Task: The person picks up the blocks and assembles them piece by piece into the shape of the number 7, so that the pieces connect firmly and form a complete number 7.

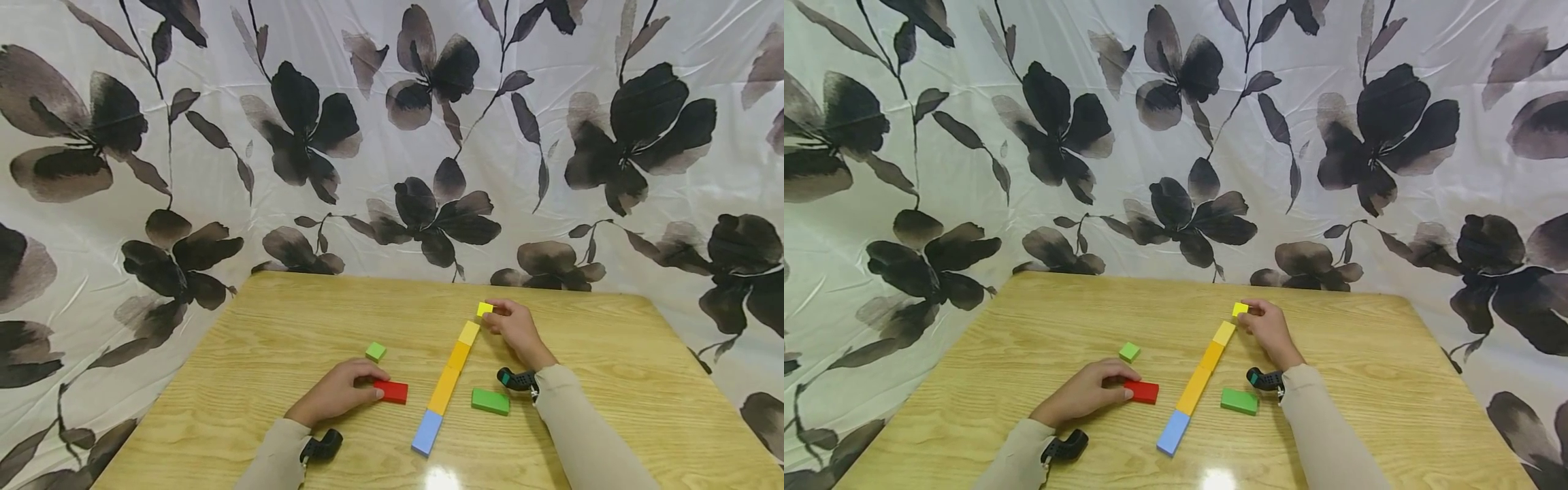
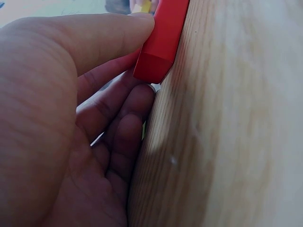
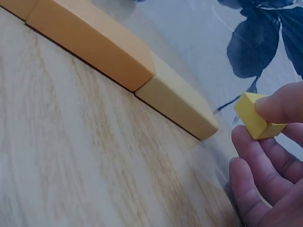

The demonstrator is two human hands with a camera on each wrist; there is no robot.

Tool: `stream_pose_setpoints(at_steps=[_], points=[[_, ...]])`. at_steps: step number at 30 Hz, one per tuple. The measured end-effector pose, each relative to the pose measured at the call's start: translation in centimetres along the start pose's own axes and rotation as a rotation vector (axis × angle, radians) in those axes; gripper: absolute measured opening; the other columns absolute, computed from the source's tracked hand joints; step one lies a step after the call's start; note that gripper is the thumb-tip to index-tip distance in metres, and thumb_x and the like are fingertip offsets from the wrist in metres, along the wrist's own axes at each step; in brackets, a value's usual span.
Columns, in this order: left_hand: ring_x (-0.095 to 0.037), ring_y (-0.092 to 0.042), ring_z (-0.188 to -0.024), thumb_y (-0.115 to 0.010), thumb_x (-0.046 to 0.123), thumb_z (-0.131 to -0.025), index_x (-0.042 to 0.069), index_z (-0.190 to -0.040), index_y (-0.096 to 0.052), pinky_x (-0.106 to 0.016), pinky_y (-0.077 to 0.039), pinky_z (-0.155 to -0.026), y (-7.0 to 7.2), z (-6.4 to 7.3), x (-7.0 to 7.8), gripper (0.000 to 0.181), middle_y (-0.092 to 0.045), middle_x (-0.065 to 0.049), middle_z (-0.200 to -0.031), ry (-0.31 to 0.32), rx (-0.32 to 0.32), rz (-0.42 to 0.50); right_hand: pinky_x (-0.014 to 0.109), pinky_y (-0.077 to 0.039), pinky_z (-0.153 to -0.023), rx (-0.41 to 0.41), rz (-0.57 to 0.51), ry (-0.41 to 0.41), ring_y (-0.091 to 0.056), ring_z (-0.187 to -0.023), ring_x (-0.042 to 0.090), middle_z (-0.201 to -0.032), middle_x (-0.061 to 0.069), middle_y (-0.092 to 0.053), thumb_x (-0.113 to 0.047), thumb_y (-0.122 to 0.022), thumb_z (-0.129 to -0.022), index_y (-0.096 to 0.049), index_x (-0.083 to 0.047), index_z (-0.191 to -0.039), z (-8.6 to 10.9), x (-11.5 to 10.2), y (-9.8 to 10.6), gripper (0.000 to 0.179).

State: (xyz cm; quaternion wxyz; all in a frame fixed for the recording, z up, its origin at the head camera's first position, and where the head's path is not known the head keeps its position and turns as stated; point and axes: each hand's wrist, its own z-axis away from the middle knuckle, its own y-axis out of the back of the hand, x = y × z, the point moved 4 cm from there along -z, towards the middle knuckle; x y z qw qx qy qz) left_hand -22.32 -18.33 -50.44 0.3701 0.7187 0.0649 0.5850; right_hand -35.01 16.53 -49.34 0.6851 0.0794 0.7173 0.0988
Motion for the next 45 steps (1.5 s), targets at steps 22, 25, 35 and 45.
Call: stream_pose_setpoints(at_steps=[22, 25, 35, 45], points=[[-0.017, -0.055, -0.122, -0.073, 0.035, -0.093, 0.031, -0.115, -0.073, -0.048, -0.040, -0.105, -0.2, 0.2, 0.0, 0.022, -0.065, 0.017, -0.118, 0.014, 0.011, 0.012, 0.030, -0.056, -0.078, -0.026, 0.081, 0.012, -0.064, -0.098, 0.024, -0.122, 0.021, -0.063, -0.011, -0.063, -0.099, -0.061, 0.003, -0.134, -1.3, -0.4, -1.6, 0.037], [-0.017, -0.055, -0.121, -0.073, 0.035, -0.093, 0.031, -0.116, -0.073, -0.049, -0.040, -0.105, -0.2, 0.2, -0.1, 0.023, -0.065, 0.017, -0.117, 0.009, 0.009, 0.007, 0.026, -0.054, -0.074, -0.018, 0.075, 0.017, -0.065, -0.094, 0.021, -0.117, 0.021, -0.065, -0.009, -0.063, -0.098, -0.062, 0.004, -0.132, -1.3, -0.3, -1.8, 0.036], [-0.017, -0.055, -0.121, -0.072, 0.036, -0.094, 0.031, -0.115, -0.073, -0.049, -0.040, -0.105, -0.1, 0.2, -0.1, 0.022, -0.065, 0.016, -0.118, 0.000, 0.005, 0.008, 0.025, -0.054, -0.076, -0.020, 0.087, 0.005, -0.065, -0.097, 0.022, -0.115, 0.020, -0.065, -0.008, -0.061, -0.099, -0.061, 0.005, -0.132, -1.6, 0.0, -2.3, 0.035], [-0.018, -0.055, -0.121, -0.072, 0.035, -0.094, 0.031, -0.115, -0.073, -0.050, -0.040, -0.105, 0.0, 0.1, 0.2, 0.022, -0.065, 0.015, -0.119, 0.009, 0.002, 0.014, 0.038, -0.052, -0.089, -0.008, 0.256, 0.055, -0.062, -0.108, 0.029, -0.120, 0.019, -0.066, -0.011, -0.062, -0.099, -0.064, 0.002, -0.131, -1.7, -0.3, -2.5, 0.034]])
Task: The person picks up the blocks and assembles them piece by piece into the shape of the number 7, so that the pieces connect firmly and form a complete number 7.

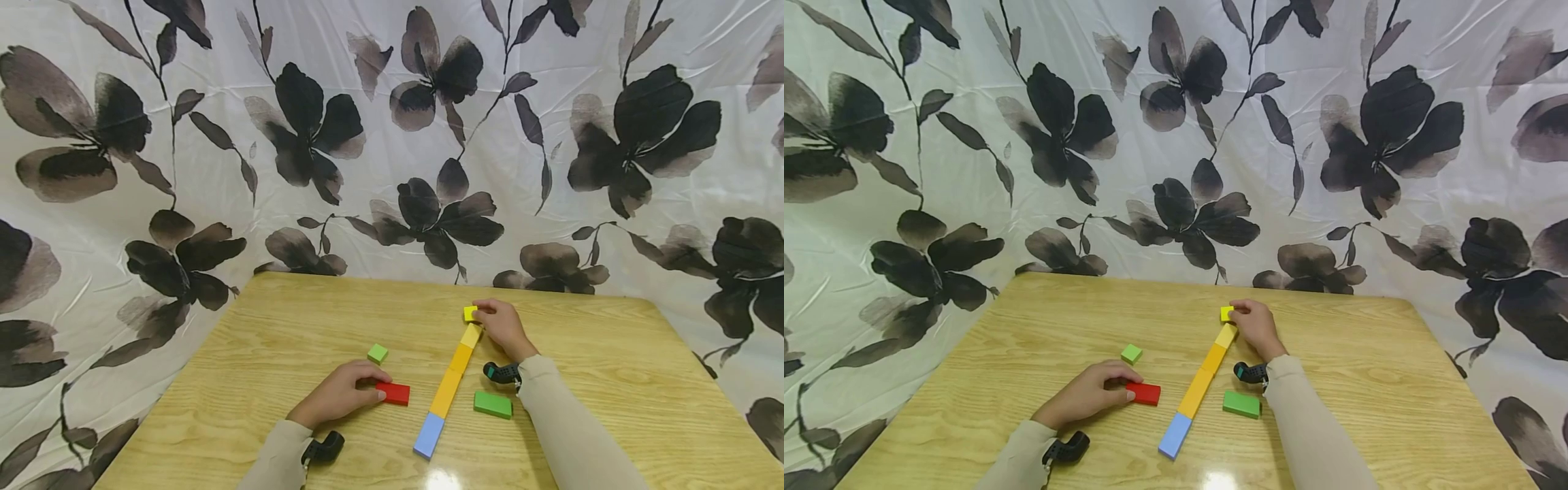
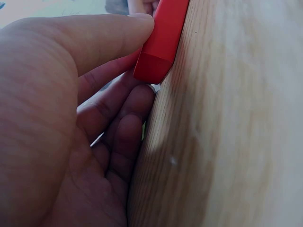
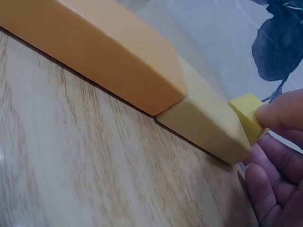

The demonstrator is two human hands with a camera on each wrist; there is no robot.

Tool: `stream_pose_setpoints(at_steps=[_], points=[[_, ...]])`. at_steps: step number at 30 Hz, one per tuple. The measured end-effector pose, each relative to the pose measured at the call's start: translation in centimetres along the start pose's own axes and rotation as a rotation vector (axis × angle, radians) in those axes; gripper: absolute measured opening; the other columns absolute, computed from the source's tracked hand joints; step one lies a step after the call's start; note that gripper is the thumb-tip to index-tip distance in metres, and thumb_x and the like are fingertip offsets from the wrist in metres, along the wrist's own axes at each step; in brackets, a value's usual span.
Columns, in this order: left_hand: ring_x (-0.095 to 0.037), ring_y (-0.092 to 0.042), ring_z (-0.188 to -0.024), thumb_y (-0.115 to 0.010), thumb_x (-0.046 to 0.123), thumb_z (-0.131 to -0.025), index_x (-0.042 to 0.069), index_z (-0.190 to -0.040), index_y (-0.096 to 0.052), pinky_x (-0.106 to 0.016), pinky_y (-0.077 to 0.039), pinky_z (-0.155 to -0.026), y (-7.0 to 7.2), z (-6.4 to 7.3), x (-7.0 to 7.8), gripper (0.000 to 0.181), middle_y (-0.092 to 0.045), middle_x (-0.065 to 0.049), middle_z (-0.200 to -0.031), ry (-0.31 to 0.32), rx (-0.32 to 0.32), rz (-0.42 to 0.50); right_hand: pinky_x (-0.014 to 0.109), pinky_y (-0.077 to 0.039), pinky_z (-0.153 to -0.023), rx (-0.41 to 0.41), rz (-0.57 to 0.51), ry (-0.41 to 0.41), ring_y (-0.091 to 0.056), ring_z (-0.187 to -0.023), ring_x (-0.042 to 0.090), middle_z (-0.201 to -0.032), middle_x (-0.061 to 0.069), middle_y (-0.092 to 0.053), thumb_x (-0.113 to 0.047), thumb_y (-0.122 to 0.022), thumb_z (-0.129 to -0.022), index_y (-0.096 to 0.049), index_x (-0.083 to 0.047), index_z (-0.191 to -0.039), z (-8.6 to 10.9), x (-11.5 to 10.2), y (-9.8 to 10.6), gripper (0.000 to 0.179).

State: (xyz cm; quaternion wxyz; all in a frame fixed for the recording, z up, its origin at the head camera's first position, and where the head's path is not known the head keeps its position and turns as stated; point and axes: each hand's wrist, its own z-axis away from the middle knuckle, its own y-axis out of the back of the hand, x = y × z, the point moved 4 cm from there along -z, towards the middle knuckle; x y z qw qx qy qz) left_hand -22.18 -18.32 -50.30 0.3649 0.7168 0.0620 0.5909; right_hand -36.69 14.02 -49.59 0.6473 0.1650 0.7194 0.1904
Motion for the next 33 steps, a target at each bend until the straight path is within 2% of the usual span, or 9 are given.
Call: stream_pose_setpoints(at_steps=[8, 20, 33], points=[[-0.018, -0.055, -0.122, -0.072, 0.036, -0.094, 0.031, -0.116, -0.072, -0.049, -0.040, -0.106, 0.03, -0.05, -0.05, 0.022, -0.065, 0.015, -0.119, 0.002, 0.002, -0.009, 0.043, -0.050, -0.093, 0.012, 0.070, 0.024, -0.062, -0.109, 0.031, -0.119, 0.018, -0.067, -0.011, -0.063, -0.099, -0.066, 0.000, -0.129, -0.01, -0.19, -0.18, 0.033], [-0.019, -0.055, -0.123, -0.071, 0.037, -0.094, 0.030, -0.116, -0.073, -0.050, -0.039, -0.106, 0.03, -0.13, -0.13, 0.023, -0.064, 0.015, -0.119, 0.002, -0.001, -0.014, 0.044, -0.050, -0.091, -0.002, 0.079, 0.012, -0.062, -0.108, 0.033, -0.117, 0.021, -0.067, -0.011, -0.062, -0.099, -0.063, 0.004, -0.130, -0.02, -0.18, -0.24, 0.034], [-0.019, -0.055, -0.123, -0.072, 0.036, -0.094, 0.030, -0.116, -0.072, -0.050, -0.039, -0.106, -0.08, -0.21, -0.15, 0.023, -0.065, 0.016, -0.119, -0.010, 0.003, -0.019, 0.047, -0.047, -0.098, -0.014, 0.111, 0.035, -0.059, -0.113, 0.035, -0.124, 0.022, -0.064, -0.012, -0.061, -0.100, -0.063, 0.004, -0.129, -0.07, -0.11, -0.15, 0.034]])
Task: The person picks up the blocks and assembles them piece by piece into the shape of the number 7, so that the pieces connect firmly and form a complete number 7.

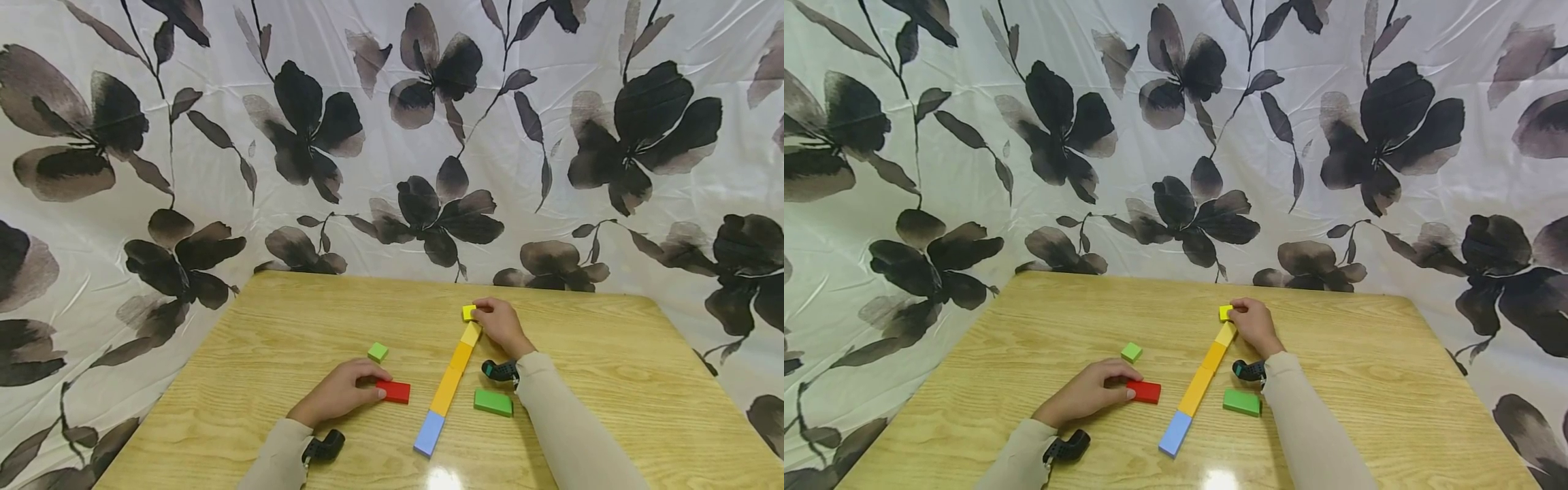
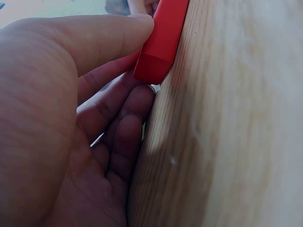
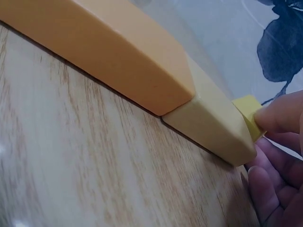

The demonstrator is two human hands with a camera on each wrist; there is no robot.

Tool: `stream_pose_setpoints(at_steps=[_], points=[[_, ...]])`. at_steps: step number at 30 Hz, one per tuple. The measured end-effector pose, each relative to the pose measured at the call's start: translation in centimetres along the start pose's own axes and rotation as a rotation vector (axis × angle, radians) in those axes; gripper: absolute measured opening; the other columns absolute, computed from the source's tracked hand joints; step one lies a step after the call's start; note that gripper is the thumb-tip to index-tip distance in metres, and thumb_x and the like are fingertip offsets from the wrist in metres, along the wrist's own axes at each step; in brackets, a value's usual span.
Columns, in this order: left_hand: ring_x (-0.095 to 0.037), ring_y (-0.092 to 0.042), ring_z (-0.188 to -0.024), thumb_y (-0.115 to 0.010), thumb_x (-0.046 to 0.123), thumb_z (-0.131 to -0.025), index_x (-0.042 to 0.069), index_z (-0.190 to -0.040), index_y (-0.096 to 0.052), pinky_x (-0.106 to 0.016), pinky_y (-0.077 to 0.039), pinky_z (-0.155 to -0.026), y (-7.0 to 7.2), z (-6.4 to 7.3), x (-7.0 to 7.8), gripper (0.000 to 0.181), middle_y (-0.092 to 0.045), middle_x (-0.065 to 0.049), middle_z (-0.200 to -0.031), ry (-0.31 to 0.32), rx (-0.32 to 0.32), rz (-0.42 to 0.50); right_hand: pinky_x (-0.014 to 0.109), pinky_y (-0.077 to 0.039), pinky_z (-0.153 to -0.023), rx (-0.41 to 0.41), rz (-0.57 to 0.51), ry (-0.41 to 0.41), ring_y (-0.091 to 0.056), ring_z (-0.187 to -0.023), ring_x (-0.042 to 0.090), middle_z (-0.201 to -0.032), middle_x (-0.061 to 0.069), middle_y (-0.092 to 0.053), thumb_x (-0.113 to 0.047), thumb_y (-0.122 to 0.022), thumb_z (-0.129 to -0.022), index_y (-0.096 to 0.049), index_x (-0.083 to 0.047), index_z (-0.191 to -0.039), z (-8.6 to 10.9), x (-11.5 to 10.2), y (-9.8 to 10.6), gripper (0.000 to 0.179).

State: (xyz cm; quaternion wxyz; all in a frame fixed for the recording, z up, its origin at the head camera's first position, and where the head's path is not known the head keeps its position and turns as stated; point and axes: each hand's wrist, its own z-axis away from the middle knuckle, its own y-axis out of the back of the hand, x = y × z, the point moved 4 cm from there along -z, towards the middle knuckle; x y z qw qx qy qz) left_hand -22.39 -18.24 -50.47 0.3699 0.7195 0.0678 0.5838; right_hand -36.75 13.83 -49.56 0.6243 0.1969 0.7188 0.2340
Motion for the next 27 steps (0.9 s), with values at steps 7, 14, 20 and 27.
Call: stream_pose_setpoints(at_steps=[7, 14, 20, 27], points=[[-0.019, -0.055, -0.123, -0.072, 0.036, -0.094, 0.030, -0.116, -0.072, -0.050, -0.039, -0.106, 0.04, 0.07, 0.04, 0.022, -0.065, 0.016, -0.119, -0.006, 0.001, 0.001, 0.045, -0.049, -0.095, -0.004, -0.027, -0.027, -0.060, -0.109, 0.032, -0.120, 0.020, -0.065, -0.013, -0.060, -0.100, -0.063, 0.003, -0.130, 0.10, -0.11, 0.21, 0.035], [-0.019, -0.055, -0.123, -0.072, 0.037, -0.094, 0.029, -0.116, -0.073, -0.050, -0.039, -0.106, 0.07, 0.01, 0.20, 0.023, -0.065, 0.016, -0.118, -0.007, 0.007, -0.012, 0.045, -0.048, -0.095, -0.009, -0.037, -0.033, -0.058, -0.111, 0.032, -0.122, 0.020, -0.064, -0.013, -0.058, -0.101, -0.062, 0.003, -0.132, 0.01, 0.33, 0.57, 0.035], [-0.018, -0.055, -0.122, -0.072, 0.037, -0.094, 0.030, -0.116, -0.072, -0.049, -0.040, -0.105, 0.00, -0.05, 0.18, 0.023, -0.065, 0.016, -0.118, -0.014, 0.012, -0.023, 0.045, -0.048, -0.096, -0.010, -0.044, -0.042, -0.057, -0.114, 0.033, -0.126, 0.021, -0.063, -0.014, -0.058, -0.101, -0.062, 0.003, -0.132, 0.08, 0.20, 0.54, 0.035], [-0.018, -0.055, -0.123, -0.072, 0.037, -0.094, 0.030, -0.116, -0.072, -0.049, -0.040, -0.105, -0.02, 0.03, 0.13, 0.023, -0.065, 0.016, -0.118, -0.009, 0.012, -0.015, 0.047, -0.047, -0.098, -0.026, -0.041, -0.043, -0.056, -0.117, 0.035, -0.128, 0.023, -0.061, -0.013, -0.058, -0.100, -0.062, 0.005, -0.131, 0.19, 0.06, 0.27, 0.035]])
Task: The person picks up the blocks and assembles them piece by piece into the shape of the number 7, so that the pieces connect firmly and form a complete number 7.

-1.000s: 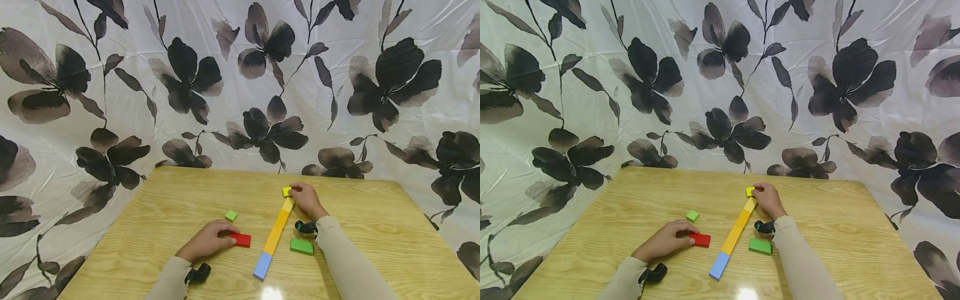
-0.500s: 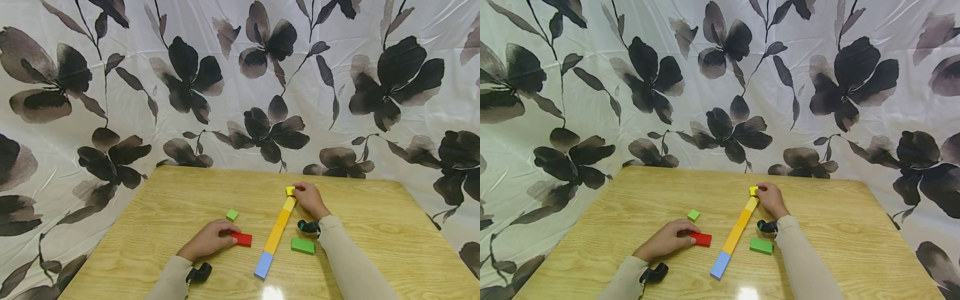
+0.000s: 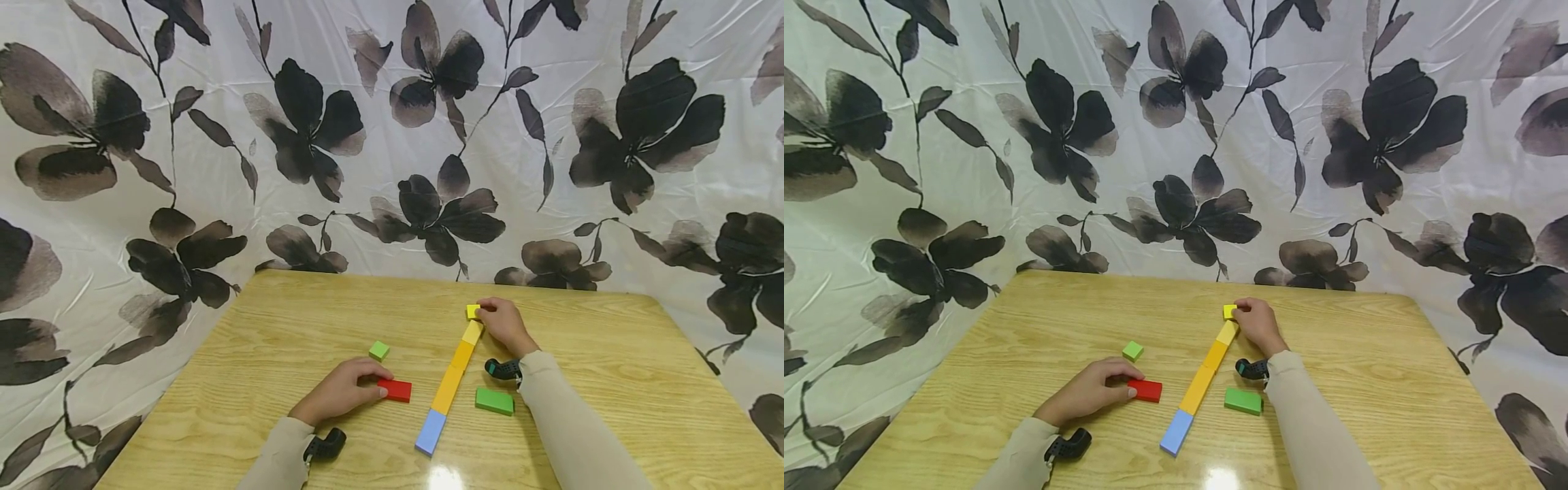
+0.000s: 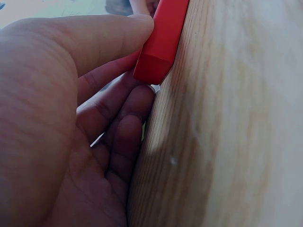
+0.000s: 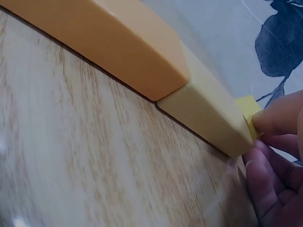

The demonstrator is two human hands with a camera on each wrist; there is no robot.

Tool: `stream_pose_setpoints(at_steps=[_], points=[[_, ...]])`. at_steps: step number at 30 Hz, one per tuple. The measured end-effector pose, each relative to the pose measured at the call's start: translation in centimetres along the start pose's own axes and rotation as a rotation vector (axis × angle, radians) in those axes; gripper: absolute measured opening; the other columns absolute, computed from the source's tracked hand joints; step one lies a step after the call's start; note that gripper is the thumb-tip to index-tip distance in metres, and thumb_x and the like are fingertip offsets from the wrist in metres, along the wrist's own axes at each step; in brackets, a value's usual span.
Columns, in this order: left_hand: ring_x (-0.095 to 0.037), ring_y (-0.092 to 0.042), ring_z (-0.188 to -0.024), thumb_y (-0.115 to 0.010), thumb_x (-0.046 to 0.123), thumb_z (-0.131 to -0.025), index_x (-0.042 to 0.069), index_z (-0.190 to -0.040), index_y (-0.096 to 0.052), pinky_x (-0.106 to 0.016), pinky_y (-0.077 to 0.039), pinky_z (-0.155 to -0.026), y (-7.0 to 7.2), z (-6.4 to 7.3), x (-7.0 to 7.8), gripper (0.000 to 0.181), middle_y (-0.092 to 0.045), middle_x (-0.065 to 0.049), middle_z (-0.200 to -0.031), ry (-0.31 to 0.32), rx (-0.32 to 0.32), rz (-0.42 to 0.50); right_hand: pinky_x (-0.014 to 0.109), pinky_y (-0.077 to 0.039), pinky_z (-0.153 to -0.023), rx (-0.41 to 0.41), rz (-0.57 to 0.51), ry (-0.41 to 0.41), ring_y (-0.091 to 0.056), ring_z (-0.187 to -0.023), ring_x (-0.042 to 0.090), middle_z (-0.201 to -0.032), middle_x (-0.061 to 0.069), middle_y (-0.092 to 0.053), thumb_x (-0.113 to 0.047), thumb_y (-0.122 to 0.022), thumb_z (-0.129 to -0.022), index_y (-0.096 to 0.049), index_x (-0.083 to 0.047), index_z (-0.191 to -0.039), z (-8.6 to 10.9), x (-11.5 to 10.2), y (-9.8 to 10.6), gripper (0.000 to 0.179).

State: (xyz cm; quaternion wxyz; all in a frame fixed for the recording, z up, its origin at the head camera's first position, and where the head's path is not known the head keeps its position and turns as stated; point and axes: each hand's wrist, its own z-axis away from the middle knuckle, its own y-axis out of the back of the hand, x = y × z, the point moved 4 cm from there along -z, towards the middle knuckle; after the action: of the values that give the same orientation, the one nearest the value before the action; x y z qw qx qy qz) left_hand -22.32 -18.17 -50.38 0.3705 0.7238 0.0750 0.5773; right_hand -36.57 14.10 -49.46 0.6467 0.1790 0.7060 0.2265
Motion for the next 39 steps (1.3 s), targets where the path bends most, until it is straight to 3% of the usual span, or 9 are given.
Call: stream_pose_setpoints(at_steps=[39], points=[[-0.019, -0.054, -0.124, -0.071, 0.038, -0.094, 0.030, -0.117, -0.072, -0.049, -0.040, -0.105, 0.00, 0.03, -0.08, 0.024, -0.064, 0.015, -0.120, 0.003, -0.003, 0.004, 0.048, -0.046, -0.099, 0.001, 0.072, 0.041, -0.058, -0.115, 0.036, -0.121, 0.022, -0.065, -0.012, -0.060, -0.098, -0.067, 0.004, -0.123, 0.12, -0.10, -0.05, 0.031]])
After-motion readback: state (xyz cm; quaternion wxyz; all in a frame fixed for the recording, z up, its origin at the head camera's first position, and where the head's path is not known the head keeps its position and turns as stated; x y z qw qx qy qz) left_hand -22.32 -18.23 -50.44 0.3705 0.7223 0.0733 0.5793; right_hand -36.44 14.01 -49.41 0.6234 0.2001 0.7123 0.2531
